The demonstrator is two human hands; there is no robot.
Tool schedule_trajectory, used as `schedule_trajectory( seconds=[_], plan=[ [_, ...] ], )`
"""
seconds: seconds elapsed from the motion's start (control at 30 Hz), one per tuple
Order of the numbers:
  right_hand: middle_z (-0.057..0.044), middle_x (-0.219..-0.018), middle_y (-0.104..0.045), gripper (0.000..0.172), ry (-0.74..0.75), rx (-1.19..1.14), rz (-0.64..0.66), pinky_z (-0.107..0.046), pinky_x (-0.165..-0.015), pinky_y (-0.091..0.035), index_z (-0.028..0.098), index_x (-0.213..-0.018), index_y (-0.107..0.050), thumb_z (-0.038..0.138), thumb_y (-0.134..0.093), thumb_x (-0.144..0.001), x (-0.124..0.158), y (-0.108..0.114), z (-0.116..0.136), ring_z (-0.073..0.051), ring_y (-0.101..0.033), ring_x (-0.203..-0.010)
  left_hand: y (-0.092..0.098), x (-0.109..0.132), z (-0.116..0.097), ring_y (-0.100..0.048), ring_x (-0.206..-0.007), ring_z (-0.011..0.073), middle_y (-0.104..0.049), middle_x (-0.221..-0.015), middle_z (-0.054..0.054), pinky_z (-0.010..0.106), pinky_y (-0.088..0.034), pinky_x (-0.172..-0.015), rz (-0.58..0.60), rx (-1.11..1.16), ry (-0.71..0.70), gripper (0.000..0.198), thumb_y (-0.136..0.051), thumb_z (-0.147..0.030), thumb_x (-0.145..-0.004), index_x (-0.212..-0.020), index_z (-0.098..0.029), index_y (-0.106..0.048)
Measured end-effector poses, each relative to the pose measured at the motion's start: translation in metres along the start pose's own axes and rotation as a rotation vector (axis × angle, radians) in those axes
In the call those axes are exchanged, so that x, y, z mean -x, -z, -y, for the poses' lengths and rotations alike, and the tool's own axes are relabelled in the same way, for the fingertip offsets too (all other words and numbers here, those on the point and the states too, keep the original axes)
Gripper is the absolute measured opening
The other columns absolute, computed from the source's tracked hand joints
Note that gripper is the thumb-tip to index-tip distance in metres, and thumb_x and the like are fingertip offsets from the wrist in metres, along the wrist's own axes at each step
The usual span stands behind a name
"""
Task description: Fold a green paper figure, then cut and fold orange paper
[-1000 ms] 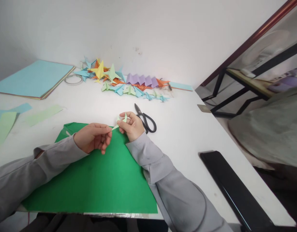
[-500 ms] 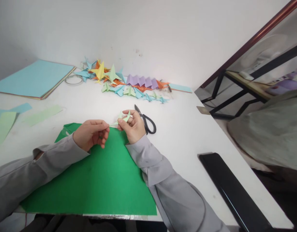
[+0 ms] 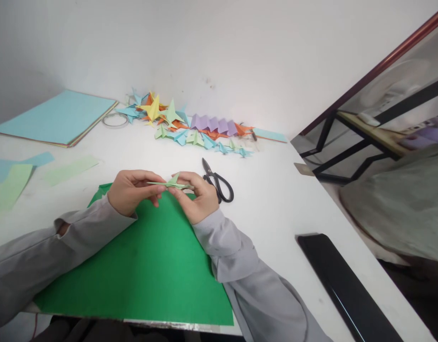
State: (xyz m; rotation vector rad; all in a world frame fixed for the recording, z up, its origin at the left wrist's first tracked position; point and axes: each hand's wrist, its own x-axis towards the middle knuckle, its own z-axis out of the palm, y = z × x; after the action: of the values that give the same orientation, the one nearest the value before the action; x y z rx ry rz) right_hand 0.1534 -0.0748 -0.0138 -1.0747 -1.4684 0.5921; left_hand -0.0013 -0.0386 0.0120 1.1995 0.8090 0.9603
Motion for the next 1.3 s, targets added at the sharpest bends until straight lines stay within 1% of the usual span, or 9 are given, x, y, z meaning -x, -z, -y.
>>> schedule_trajectory(
  seconds=[0.1, 0.27, 0.47, 0.6, 0.73, 0.97, 1.1, 1.17, 1.3],
  plan=[
    [-0.003, -0.077, -0.068, 0.012, 0.026, 0.034, 0.041, -0.032, -0.067, -0.051, 0.022, -0.083, -0.065, 0.022, -0.067, -0.071, 0.0, 0.001, -0.001, -0.017, -0.063, -0.072, 0.001, 0.0, -0.002, -0.054, -0.043, 0.0108, -0.059, -0.049, 0.0, 0.023, -0.048, -0.039, 0.002, -0.036, -0.061, 0.016, -0.077, -0.019, -0.052, -0.062, -0.011, -0.067],
    [-0.003, -0.073, -0.068, 0.012, 0.015, 0.035, 0.055, -0.03, -0.062, -0.051, 0.021, -0.079, -0.067, 0.022, -0.07, -0.067, 0.001, 0.0, 0.0, -0.017, -0.063, -0.067, 0.001, 0.002, -0.004, -0.054, -0.044, 0.0097, -0.059, -0.053, 0.001, 0.021, -0.047, -0.039, 0.029, -0.108, -0.132, 0.005, -0.072, -0.012, -0.057, -0.059, -0.012, -0.068],
    [-0.003, -0.072, -0.069, 0.006, 0.081, 0.064, 0.048, -0.03, -0.061, -0.05, 0.021, -0.076, -0.068, 0.02, -0.068, -0.07, 0.0, 0.0, 0.001, -0.017, -0.063, -0.068, 0.001, 0.0, -0.002, -0.053, -0.041, 0.0098, -0.058, -0.047, 0.0, 0.022, -0.048, -0.038, 0.008, -0.113, -0.101, 0.004, -0.071, -0.01, -0.057, -0.059, -0.012, -0.067],
    [-0.004, -0.074, -0.069, 0.008, 0.137, 0.041, 0.064, -0.031, -0.062, -0.049, 0.021, -0.077, -0.068, 0.015, -0.066, -0.072, -0.001, 0.002, -0.001, -0.017, -0.063, -0.068, 0.003, -0.002, -0.001, -0.053, -0.041, 0.0097, -0.059, -0.048, 0.0, 0.022, -0.049, -0.038, 0.013, -0.139, -0.09, 0.005, -0.071, -0.011, -0.057, -0.059, -0.011, -0.068],
    [-0.004, -0.075, -0.069, 0.009, 0.155, 0.018, 0.078, -0.031, -0.062, -0.049, 0.021, -0.077, -0.069, 0.014, -0.065, -0.072, -0.002, 0.002, -0.002, -0.017, -0.063, -0.07, 0.006, -0.003, 0.001, -0.054, -0.041, 0.0103, -0.06, -0.048, 0.001, 0.022, -0.049, -0.038, 0.03, -0.13, -0.122, 0.006, -0.072, -0.012, -0.056, -0.057, -0.011, -0.067],
    [-0.004, -0.073, -0.069, 0.007, 0.14, 0.003, 0.062, -0.029, -0.06, -0.05, 0.02, -0.076, -0.069, 0.015, -0.067, -0.071, -0.002, 0.001, -0.004, -0.016, -0.063, -0.067, 0.008, -0.005, 0.006, -0.054, -0.037, 0.0094, -0.059, -0.048, 0.0, 0.021, -0.047, -0.035, 0.039, -0.135, -0.194, 0.014, -0.075, -0.018, -0.054, -0.053, -0.011, -0.063],
    [-0.003, -0.073, -0.069, 0.006, 0.097, -0.016, 0.046, -0.028, -0.06, -0.051, 0.02, -0.075, -0.069, 0.017, -0.068, -0.07, -0.002, 0.001, -0.006, -0.016, -0.064, -0.067, 0.007, -0.005, 0.005, -0.057, -0.041, 0.011, -0.06, -0.049, 0.0, 0.022, -0.049, -0.037, 0.074, -0.13, -0.234, 0.02, -0.076, -0.025, -0.055, -0.052, -0.012, -0.062],
    [-0.003, -0.072, -0.069, 0.006, 0.057, -0.018, 0.036, -0.028, -0.06, -0.051, 0.02, -0.074, -0.069, 0.019, -0.069, -0.069, -0.002, 0.001, -0.007, -0.016, -0.064, -0.066, 0.007, -0.005, 0.005, -0.058, -0.042, 0.0121, -0.06, -0.048, 0.001, 0.023, -0.05, -0.037, 0.068, -0.137, -0.214, 0.021, -0.077, -0.027, -0.055, -0.053, -0.011, -0.063],
    [-0.002, -0.069, -0.07, 0.006, -0.029, -0.035, -0.008, -0.028, -0.059, -0.051, 0.02, -0.072, -0.069, 0.023, -0.071, -0.067, -0.003, 0.001, -0.008, -0.015, -0.063, -0.063, 0.007, -0.006, 0.006, -0.057, -0.041, 0.012, -0.06, -0.046, 0.001, 0.023, -0.05, -0.036, 0.011, -0.159, -0.155, 0.019, -0.077, -0.024, -0.054, -0.057, -0.01, -0.065]
  ],
)
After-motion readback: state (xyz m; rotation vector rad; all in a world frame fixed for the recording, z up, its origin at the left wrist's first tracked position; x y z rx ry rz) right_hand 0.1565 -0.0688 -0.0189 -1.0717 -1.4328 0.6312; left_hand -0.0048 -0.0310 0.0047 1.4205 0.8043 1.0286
